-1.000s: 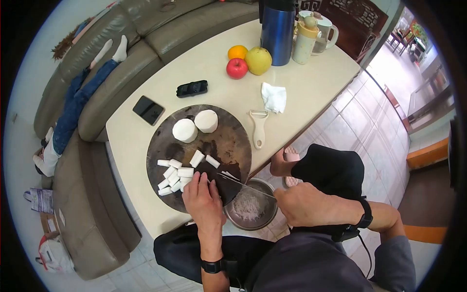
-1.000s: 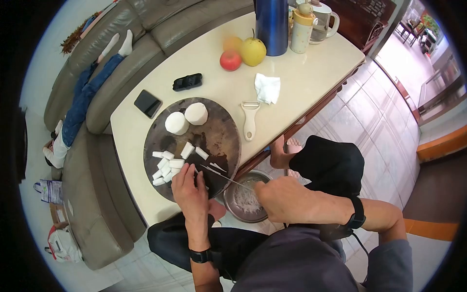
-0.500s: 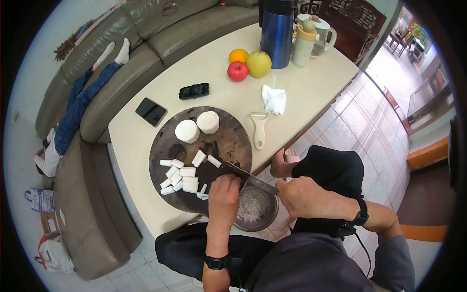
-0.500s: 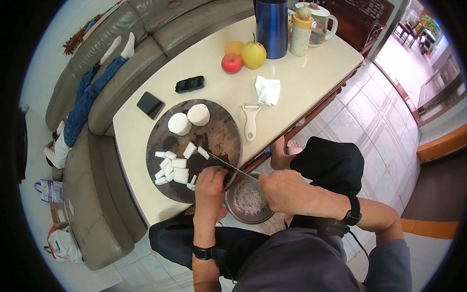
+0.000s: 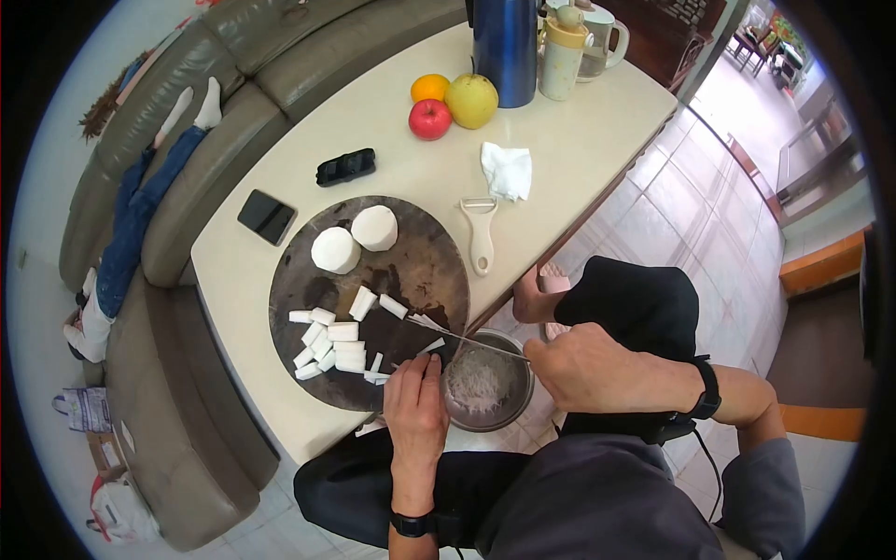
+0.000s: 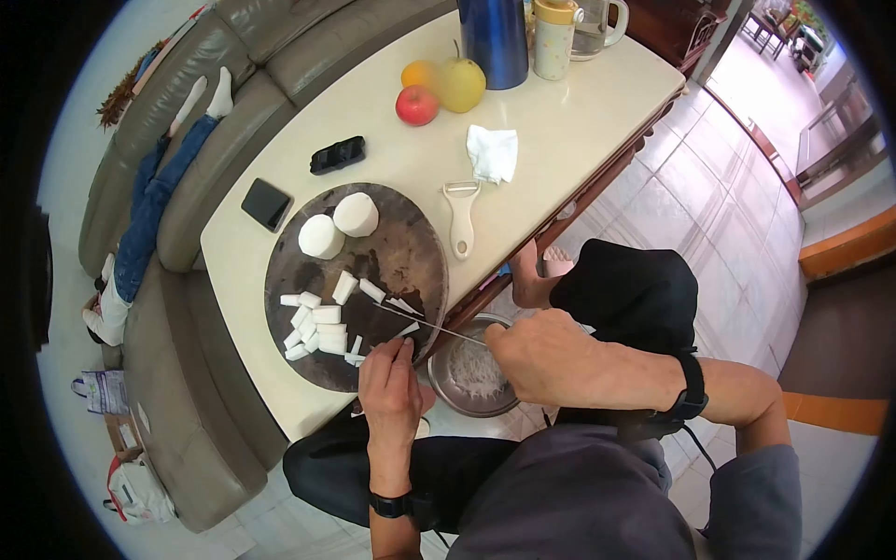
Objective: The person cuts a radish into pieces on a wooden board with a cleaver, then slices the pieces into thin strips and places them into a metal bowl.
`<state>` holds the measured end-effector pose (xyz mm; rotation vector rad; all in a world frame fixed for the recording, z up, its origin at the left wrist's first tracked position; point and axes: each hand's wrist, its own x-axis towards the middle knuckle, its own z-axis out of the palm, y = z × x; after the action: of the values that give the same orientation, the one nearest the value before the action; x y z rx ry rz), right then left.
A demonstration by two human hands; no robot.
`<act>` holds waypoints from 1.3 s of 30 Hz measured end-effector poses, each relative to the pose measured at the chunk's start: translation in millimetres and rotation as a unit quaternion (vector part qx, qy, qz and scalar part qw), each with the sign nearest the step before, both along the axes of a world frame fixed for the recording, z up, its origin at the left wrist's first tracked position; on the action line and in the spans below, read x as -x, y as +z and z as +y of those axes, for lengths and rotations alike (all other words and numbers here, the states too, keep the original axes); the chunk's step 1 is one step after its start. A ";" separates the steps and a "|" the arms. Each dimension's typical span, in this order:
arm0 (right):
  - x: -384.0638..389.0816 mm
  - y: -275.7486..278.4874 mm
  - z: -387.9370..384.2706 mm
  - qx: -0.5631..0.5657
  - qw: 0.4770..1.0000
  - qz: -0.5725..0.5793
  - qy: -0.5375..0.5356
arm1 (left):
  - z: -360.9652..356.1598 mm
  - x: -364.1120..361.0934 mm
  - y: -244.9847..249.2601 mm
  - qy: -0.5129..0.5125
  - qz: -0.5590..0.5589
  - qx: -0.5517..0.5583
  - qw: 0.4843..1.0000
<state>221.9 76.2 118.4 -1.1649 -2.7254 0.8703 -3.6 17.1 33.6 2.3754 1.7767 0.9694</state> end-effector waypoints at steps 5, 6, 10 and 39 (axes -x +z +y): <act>-0.6 10.5 -1.6 0.017 0.999 -0.035 0.027 | 4.7 -4.2 1.1 0.011 0.018 0.011 1.000; -0.8 11.0 -4.1 0.013 0.999 -0.037 0.029 | 4.8 -4.8 1.1 0.018 0.028 0.010 0.999; -0.2 16.0 -6.6 0.029 0.998 -0.034 0.032 | 4.5 -3.2 3.2 0.027 0.024 0.029 0.999; 17.1 19.6 -22.8 0.047 0.998 -0.032 0.031 | 10.3 2.5 1.7 -0.006 -0.017 -0.008 1.000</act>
<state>204.9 53.4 138.0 -1.1485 -2.8144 0.9964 -6.1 27.4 35.3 2.3628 1.7470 1.0197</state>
